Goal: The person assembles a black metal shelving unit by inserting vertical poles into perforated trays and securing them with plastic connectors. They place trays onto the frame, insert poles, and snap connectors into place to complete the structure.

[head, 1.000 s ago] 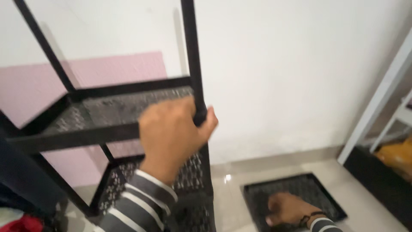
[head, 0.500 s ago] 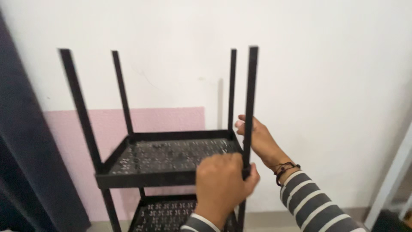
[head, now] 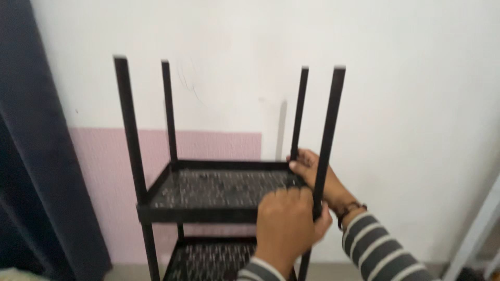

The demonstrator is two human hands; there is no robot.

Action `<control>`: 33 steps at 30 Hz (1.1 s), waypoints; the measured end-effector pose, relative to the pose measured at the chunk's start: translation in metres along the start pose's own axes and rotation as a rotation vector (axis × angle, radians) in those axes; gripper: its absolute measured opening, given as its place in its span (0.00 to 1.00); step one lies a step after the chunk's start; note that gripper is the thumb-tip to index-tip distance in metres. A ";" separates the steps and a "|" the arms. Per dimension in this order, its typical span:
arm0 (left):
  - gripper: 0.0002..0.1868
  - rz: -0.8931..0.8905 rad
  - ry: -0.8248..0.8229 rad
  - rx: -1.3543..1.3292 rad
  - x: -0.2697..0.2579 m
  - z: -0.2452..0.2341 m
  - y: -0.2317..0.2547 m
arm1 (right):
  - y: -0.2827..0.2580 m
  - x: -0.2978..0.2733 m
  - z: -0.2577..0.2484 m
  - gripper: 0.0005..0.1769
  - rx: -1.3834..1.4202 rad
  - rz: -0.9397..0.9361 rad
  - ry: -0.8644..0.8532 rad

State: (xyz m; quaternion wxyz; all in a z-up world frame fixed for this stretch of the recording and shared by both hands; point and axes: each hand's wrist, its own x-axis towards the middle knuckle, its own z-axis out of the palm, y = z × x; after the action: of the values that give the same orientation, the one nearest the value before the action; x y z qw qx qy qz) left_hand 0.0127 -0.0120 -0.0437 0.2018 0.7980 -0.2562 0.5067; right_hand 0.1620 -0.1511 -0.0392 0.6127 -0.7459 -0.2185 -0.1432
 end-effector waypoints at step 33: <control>0.33 -1.402 -0.802 -0.741 -0.371 0.310 0.149 | 0.375 -0.370 -0.291 0.27 -0.601 1.019 0.129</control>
State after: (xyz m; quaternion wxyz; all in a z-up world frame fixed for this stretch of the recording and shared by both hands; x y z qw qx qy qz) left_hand 0.0087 -0.2340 -0.4983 0.6059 0.7724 0.0924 -0.1664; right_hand 0.0468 -0.5482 -0.4761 0.3785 -0.8872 0.2548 0.0681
